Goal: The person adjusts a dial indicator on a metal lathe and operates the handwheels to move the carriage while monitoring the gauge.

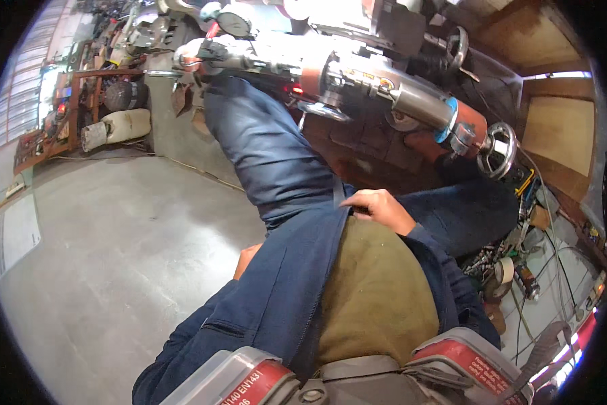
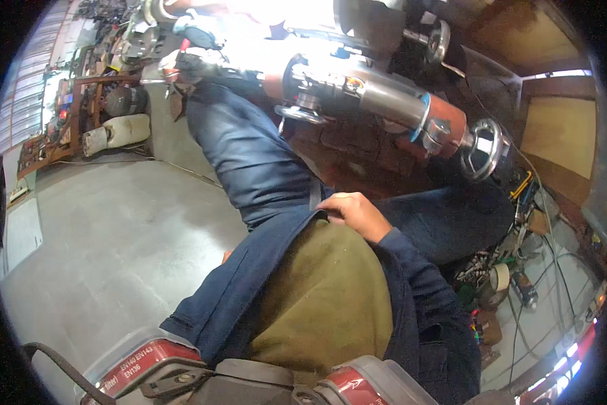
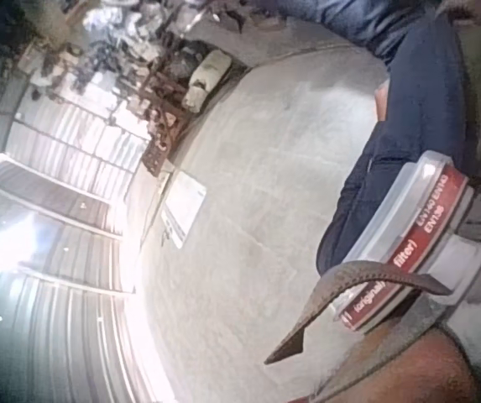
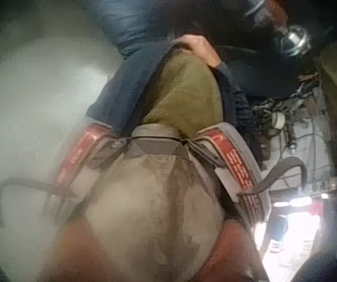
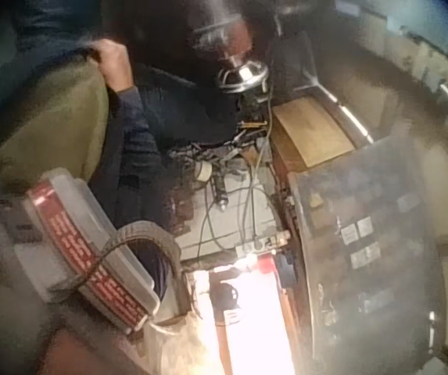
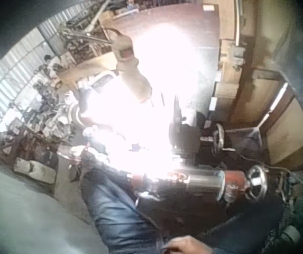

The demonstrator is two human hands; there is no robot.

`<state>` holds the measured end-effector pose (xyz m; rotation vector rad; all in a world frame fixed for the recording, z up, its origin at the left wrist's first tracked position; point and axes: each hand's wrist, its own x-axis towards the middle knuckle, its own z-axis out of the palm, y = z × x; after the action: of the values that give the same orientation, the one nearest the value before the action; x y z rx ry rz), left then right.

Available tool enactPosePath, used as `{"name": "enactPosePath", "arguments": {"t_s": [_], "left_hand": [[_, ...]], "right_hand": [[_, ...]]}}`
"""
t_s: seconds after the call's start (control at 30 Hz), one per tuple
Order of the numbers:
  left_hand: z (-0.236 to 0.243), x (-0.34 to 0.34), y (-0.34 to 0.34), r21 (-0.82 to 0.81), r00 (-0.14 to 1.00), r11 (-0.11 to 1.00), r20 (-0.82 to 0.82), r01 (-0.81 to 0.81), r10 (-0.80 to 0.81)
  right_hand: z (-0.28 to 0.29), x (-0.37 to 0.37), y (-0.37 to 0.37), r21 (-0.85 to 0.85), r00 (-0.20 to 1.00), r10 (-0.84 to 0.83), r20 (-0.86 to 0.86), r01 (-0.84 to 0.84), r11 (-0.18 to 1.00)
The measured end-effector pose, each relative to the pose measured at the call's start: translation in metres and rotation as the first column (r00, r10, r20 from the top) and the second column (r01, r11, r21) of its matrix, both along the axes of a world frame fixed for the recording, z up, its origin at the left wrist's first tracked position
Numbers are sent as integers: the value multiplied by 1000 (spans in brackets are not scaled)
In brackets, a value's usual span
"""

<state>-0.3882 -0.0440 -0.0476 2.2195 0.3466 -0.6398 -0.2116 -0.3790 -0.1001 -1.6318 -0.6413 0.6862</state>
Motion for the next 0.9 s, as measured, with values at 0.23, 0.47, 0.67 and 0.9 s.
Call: {"name": "enactPosePath", "arguments": {"t_s": [0.23,0.47,0.67,0.9], "left_hand": [[-4,-19,5,-116,969,963,-59,-245,239],[-15,-30,13,60,998,997,43,45,-48],[-1,-16,8,33,1000,999,13,19,-19],[-13,-25,17,89,989,986,37,138,-142]], "right_hand": [[22,16,26,-350,908,397,135,-331,876],[47,26,40,-430,746,500,439,-314,846],[49,13,22,-388,768,336,545,-125,913],[53,1,-24,-435,933,271,238,-146,888]]}}
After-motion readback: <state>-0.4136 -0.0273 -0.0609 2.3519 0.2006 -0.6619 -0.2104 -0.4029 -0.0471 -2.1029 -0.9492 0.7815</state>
